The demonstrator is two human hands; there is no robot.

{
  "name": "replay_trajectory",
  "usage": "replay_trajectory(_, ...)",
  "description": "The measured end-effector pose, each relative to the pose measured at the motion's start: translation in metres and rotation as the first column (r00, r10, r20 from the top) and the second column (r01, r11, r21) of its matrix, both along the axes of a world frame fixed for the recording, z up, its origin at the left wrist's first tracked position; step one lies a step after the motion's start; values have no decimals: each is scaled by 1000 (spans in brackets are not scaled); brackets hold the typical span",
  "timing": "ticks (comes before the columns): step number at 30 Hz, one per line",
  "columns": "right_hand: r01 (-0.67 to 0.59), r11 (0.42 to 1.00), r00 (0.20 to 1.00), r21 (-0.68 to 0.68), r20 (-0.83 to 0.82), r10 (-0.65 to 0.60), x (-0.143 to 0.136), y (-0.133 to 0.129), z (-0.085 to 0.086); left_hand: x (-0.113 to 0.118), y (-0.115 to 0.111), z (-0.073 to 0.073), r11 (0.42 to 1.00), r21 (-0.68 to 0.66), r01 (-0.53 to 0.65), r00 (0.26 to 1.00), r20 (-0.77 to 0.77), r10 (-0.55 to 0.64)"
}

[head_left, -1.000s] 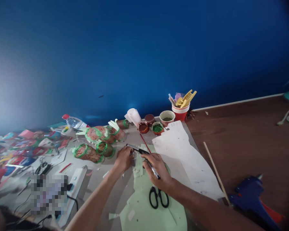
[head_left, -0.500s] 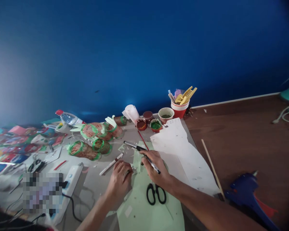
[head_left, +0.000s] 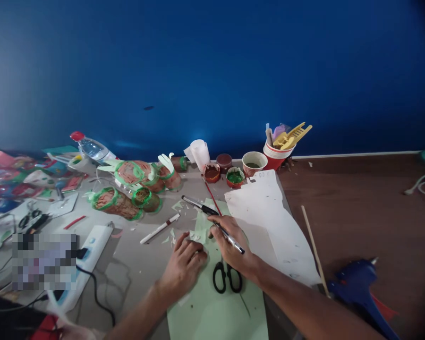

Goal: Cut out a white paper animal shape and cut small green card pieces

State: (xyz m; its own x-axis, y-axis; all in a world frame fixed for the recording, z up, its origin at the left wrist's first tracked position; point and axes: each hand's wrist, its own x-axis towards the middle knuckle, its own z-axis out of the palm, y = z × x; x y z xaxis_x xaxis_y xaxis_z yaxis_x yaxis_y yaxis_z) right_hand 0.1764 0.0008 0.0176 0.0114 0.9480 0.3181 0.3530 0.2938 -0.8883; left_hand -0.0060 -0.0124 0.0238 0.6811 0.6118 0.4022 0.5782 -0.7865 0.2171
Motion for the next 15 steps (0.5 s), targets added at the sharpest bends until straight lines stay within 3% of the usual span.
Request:
replay_trajectory(4,-1,1000,1000,-9,9,1,0,-1,2,-5,-2,-3,999,-34,-23,999,-36,21)
replay_trajectory(9,-51,998,998,24,-38,52,3,-2,4,-12,-6,13,994,-106,-35,999,-34,32)
replay_trajectory(12,-47,998,991,33,-120,51,4,-2,5,-5,-19,17,995,-87,-45,997,-61,40)
replay_trajectory(15,-20,997,979,-68,-204,6,4,0,5,9,-38,15,998,-54,-39,985,-169,29)
